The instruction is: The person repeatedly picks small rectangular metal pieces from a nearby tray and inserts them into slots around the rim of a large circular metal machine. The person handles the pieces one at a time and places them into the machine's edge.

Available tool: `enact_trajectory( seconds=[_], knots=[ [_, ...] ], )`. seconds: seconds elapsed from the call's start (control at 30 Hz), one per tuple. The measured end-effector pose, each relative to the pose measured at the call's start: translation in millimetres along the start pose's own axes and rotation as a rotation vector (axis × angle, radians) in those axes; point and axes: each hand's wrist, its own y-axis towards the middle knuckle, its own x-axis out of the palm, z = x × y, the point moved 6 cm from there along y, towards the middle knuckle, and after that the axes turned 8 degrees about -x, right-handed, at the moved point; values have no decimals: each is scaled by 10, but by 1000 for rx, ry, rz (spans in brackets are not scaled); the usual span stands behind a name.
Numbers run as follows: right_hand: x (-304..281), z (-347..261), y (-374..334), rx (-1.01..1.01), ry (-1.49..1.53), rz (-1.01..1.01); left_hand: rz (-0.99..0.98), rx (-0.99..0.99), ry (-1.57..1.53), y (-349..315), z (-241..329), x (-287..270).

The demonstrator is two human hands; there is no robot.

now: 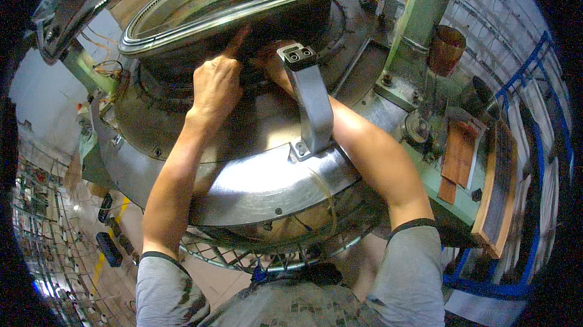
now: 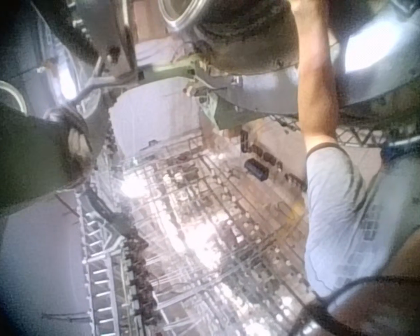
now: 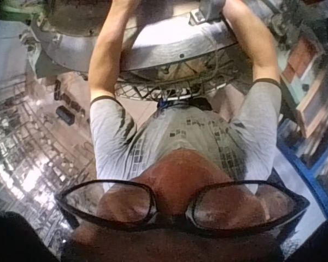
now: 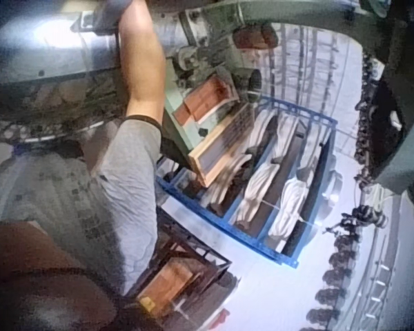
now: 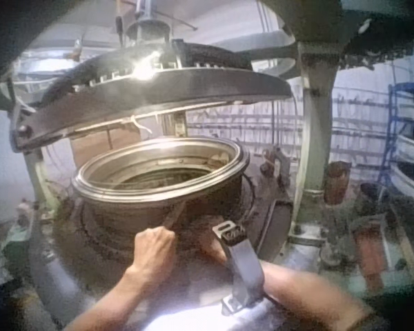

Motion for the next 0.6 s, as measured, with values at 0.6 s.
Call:
enact_trajectory(
  seconds=[0.6],
  knots=[
    [-329, 24, 320, -90, -309, 143, -49, -1, -19, 2, -66, 36]
  ],
)
